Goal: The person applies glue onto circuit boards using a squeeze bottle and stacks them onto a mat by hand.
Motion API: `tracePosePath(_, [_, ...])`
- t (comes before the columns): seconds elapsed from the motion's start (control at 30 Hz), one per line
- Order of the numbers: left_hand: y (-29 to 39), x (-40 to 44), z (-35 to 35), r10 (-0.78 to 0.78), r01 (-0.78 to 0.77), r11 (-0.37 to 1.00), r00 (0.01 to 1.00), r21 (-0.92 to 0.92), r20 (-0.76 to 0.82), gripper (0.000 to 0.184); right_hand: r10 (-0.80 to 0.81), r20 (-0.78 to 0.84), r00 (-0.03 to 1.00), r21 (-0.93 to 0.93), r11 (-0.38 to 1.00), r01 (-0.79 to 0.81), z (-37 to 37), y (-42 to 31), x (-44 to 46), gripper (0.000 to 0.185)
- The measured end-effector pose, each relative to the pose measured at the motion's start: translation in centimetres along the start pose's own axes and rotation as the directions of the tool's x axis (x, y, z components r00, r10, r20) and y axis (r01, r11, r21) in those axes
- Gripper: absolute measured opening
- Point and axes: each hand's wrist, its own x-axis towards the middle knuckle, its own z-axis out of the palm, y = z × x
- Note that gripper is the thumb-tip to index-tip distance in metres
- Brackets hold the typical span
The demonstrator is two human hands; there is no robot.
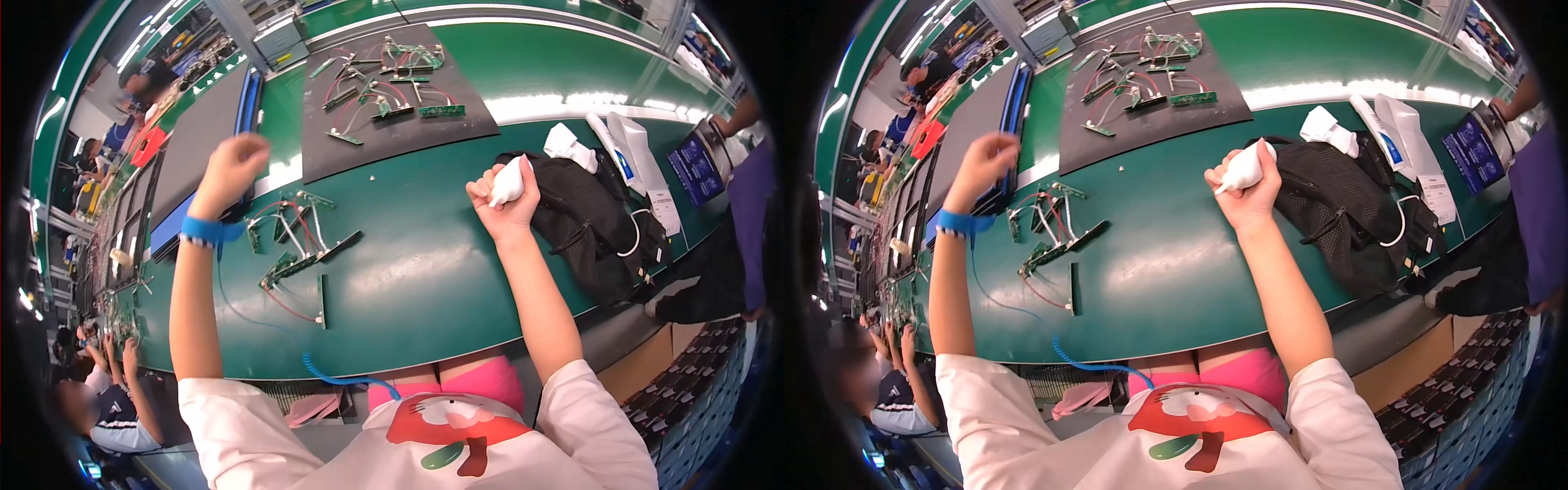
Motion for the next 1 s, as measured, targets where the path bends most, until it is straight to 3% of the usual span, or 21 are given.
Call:
tracePosePath(0.07, [-1.8, -4.0, 0.6, 0.034, -0.014, 0.953, 0.997, 0.302, -0.064, 0.016, -0.009, -0.032, 0.999, -0.01, 1.0, 0.009, 0.3, 0.1, -0.2, 0.04])
tracePosePath(0.13, [-5.4, -6.6, 1.8, -0.133, 0.119, 0.89, 0.991, 0.439, 0.002, 0.034, -0.016, -0.046, 0.999, -0.033, 0.999, 0.014, 0.3, 0.1, -0.2, 0.04])
tracePosePath(0.2, [-6.1, -8.5, 3.3, -0.304, 0.35, 0.772, 0.936, 0.531, -0.176, 0.042, -0.022, -0.078, 0.997, -0.045, 0.999, 0.019, 0.0, 0.1, -0.2, 0.039])
tracePosePath(0.27, [-8.5, -9.2, 5.0, -0.462, 0.525, 0.659, 0.848, 0.539, -0.261, 0.047, -0.032, -0.117, 0.993, -0.056, 0.998, 0.026, 0.0, 0.2, -0.2, 0.039])
tracePosePath(0.3, [-9.0, -9.4, 5.2, -0.591, 0.61, 0.715, 0.788, 0.341, -0.17, 0.045, -0.037, -0.141, 0.989, -0.05, 0.998, 0.031, 0.1, 0.2, -0.1, 0.038])
tracePosePath(0.33, [-10.4, -9.7, 6.0, -0.518, 0.541, 0.742, 0.838, 0.396, -0.174, 0.035, -0.028, -0.121, 0.992, -0.055, 0.998, 0.022, 0.0, 0.2, -0.1, 0.038])
tracePosePath(0.4, [-11.0, -9.8, 6.4, -0.555, 0.598, 0.776, 0.799, 0.202, -0.233, 0.023, -0.015, -0.081, 0.997, -0.064, 0.998, 0.01, -0.2, 0.2, -0.1, 0.038])
tracePosePath(0.5, [-7.9, -9.9, 5.1, -0.167, 0.356, 0.868, 0.866, 0.346, -0.472, 0.017, -0.017, -0.086, 0.996, -0.06, 0.998, 0.011, -0.1, 0.3, -0.1, 0.038])
tracePosePath(0.6, [-2.2, -9.4, 3.1, 0.205, 0.055, 0.913, 0.795, 0.404, -0.571, 0.007, -0.022, -0.125, 0.992, -0.044, 0.999, 0.016, 0.0, 0.3, 0.0, 0.038])
tracePosePath(0.7, [1.9, -9.4, 2.3, 0.286, -0.013, 0.913, 0.734, 0.407, -0.617, 0.006, -0.023, -0.127, 0.992, -0.043, 0.999, 0.018, -0.2, 0.3, 0.0, 0.038])
tracePosePath(0.83, [4.3, -9.7, 1.1, 0.402, -0.072, 0.895, 0.559, 0.44, -0.725, 0.01, -0.016, -0.093, 0.996, -0.033, 0.999, 0.013, -0.3, 0.1, -0.1, 0.038])
tracePosePath(0.87, [4.4, -9.6, 1.2, 0.368, -0.086, 0.921, 0.508, 0.379, -0.779, 0.009, -0.02, -0.102, 0.995, -0.03, 0.999, 0.017, -0.2, 0.0, 0.0, 0.038])
tracePosePath(0.93, [3.8, -9.4, 1.9, 0.477, -0.095, 0.833, 0.624, 0.545, -0.619, 0.008, -0.025, -0.124, 0.992, -0.024, 0.999, 0.022, -0.1, 0.0, -0.1, 0.039])
tracePosePath(0.97, [3.2, -9.2, 2.5, 0.468, -0.144, 0.842, 0.673, 0.519, -0.572, 0.006, -0.024, -0.123, 0.992, -0.033, 0.999, 0.02, -0.1, 0.0, -0.1, 0.039])
tracePosePath(1.0, [3.0, -9.2, 2.4, 0.374, -0.093, 0.902, 0.654, 0.421, -0.658, 0.005, -0.022, -0.123, 0.992, -0.041, 0.999, 0.017, -0.2, 0.0, -0.1, 0.039])
